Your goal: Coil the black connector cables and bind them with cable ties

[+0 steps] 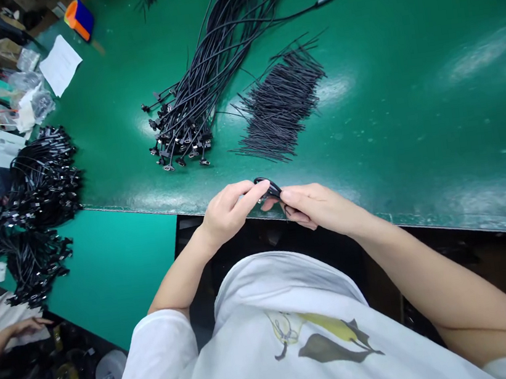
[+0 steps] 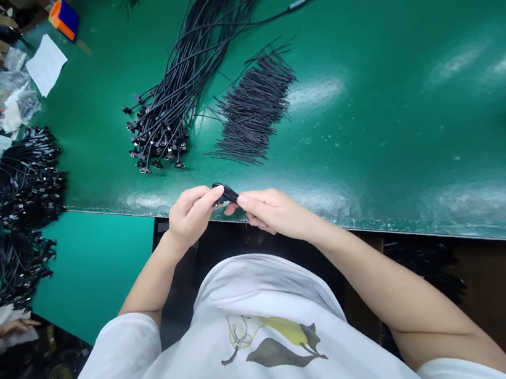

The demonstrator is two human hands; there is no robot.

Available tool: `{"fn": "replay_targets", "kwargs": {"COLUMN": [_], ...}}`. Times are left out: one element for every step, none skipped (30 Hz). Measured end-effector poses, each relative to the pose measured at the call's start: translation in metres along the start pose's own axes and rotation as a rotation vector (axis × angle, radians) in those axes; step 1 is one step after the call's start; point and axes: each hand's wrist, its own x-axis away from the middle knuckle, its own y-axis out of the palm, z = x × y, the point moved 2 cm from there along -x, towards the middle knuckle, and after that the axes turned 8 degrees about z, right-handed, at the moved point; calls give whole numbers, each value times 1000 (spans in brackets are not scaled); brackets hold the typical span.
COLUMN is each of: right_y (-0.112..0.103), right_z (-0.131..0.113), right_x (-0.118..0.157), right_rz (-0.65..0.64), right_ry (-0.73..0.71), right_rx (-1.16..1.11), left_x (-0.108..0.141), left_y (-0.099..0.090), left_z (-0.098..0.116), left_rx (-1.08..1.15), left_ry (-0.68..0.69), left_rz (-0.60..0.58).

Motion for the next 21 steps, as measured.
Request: {"fn": "replay_targets", "kwargs": {"right_y": [-1,-2,-3,-3,-4,-4,-4,-4,-4,-5,-5,-5,-4,-2,-1,0,0,-2,-6,-12,-19], "right_z": [1,1,2,2,4,5,7,8,10,10,11,11,10,11,12,13,16,19,23,26,30], "right_x": [1,1,2,2,1,1,1,0,-1,-1,-1,-1,-1,-1,-1,-2,-3,-4,-4,-4,-4], "right_rz": [-74,-132,-171,-188,-197,-195,-177,-132,-58,43,157,266,345,389,404,408,410,424,451,488,528], "right_ry": [19,26,30,36,47,61,70,67,43,-7,-80,-168,-252,-321,-369,-394,-395,-383,-363,-344,-328], "right_rx": [-54,-91,-113,-125,-128,-122,-110,-89,-50,12,102,217,348,486,613,724,817,891,945,976,984], "left_x": [-2,-5,-9,-14,-18,-21,-24,-26,-26,-27,-26,-26,-25,-24,-24,-23,-22,-21,-21,-21,-21], "left_y": [-1,-3,-5,-7,-7,-8,-7,-6,-4,-2,1,4,8,12,17,21,25,28,30,31,30], "left_z": [1,3,5,7,9,10,11,11,10,9,7,4,1,-3,-6,-10,-14,-17,-19,-20,-21], "left_rx": [20,41,71,111,159,208,252,282,296,301,309,322,341,364,392,424,465,516,574,623,646], "left_ry": [9,9,2,-10,-26,-44,-67,-98,-137,-183,-231,-284,-341,-404,-466,-528,-586,-635,-670,-691,-701], "left_rz": [-9,-9,-9,-16,-32,-63,-103,-137,-159,-162,-152,-132,-105,-83,-73,-79,-105,-139,-173,-193,-191]}}
